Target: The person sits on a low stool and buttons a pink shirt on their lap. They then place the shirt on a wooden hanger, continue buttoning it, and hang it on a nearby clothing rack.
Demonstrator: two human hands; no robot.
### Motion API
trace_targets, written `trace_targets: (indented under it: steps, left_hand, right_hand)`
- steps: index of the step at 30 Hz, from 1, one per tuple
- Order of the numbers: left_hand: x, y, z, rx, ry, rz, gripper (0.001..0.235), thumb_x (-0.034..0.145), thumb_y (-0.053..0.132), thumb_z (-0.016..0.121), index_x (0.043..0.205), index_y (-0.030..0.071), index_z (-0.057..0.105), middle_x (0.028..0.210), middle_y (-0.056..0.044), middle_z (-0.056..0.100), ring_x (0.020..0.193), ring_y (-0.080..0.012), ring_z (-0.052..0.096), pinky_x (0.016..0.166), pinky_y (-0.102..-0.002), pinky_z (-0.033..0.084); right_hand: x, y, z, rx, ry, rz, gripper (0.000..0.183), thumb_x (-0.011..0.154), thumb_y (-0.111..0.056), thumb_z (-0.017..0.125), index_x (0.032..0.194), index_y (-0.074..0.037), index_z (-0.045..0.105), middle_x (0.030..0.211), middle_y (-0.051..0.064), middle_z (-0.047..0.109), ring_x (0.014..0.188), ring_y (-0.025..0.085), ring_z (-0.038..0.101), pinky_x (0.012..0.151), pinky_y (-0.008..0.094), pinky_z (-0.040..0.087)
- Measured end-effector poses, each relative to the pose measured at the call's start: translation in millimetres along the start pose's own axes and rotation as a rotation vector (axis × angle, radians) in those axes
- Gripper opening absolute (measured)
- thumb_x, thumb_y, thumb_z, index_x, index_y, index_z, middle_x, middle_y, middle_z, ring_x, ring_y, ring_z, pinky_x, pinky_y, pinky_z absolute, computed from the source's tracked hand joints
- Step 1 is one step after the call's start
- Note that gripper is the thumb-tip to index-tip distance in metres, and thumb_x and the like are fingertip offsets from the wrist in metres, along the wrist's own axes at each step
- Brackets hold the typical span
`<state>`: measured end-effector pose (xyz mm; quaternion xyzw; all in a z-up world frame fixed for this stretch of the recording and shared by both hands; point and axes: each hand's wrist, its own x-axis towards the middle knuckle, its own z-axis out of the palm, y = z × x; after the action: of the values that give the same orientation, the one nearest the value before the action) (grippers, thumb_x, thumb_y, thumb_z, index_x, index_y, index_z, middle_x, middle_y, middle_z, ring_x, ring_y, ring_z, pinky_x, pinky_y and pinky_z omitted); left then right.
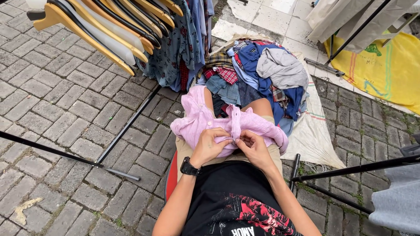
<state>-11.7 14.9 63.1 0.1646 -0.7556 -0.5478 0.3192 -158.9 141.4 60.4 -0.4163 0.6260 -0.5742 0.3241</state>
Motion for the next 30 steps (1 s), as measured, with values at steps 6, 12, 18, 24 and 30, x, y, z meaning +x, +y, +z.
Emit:
trace_targets:
  steps: [6, 12, 18, 24, 30]
  left_hand:
    - [-5, -28, 0, -0.106, -0.031, -0.104, 0.015, 0.080, 0.005, 0.077, 0.094, 0.006, 0.081, 0.089, -0.012, 0.076, 0.093, -0.0243, 0.071, 0.088, -0.039, 0.051]
    - [-11, -22, -4, -0.094, -0.002, -0.195, 0.019, 0.079, 0.015, 0.080, 0.094, 0.004, 0.080, 0.092, -0.017, 0.077, 0.098, -0.0248, 0.070, 0.090, -0.040, 0.050]
    - [-14, -38, -4, -0.070, 0.007, -0.238, 0.018, 0.078, 0.020, 0.083, 0.092, 0.009, 0.082, 0.088, -0.010, 0.079, 0.092, -0.0141, 0.069, 0.090, -0.033, 0.050]
    - [-18, -15, 1, -0.118, -0.016, -0.215, 0.016, 0.076, 0.014, 0.079, 0.092, 0.010, 0.082, 0.085, -0.007, 0.079, 0.090, -0.0117, 0.066, 0.090, -0.035, 0.050]
    - [-8, -12, -24, -0.085, 0.040, -0.108, 0.017, 0.084, 0.004, 0.075, 0.100, 0.010, 0.074, 0.083, 0.000, 0.071, 0.082, -0.0099, 0.064, 0.087, -0.031, 0.052]
  right_hand:
    - [7, 12, 5, -0.006, 0.030, 0.046, 0.010, 0.091, -0.003, 0.072, 0.099, 0.003, 0.069, 0.079, 0.007, 0.066, 0.069, 0.010, 0.065, 0.064, 0.023, 0.060]
    - [11, 19, 8, 0.003, -0.001, 0.075, 0.009, 0.092, -0.003, 0.071, 0.098, 0.003, 0.067, 0.079, 0.009, 0.066, 0.068, 0.012, 0.066, 0.062, 0.026, 0.062]
    - [19, 37, 12, -0.244, -0.050, -0.008, 0.007, 0.094, -0.008, 0.068, 0.098, -0.002, 0.068, 0.073, 0.005, 0.063, 0.063, 0.012, 0.063, 0.055, 0.026, 0.055]
    - [24, 31, 15, -0.421, 0.002, -0.076, 0.008, 0.099, -0.010, 0.060, 0.102, -0.011, 0.067, 0.069, 0.006, 0.068, 0.056, 0.014, 0.060, 0.052, 0.029, 0.050]
    - [18, 6, 6, -0.234, 0.100, -0.071, 0.014, 0.105, -0.014, 0.054, 0.117, -0.007, 0.056, 0.075, 0.011, 0.069, 0.064, 0.017, 0.067, 0.059, 0.029, 0.057]
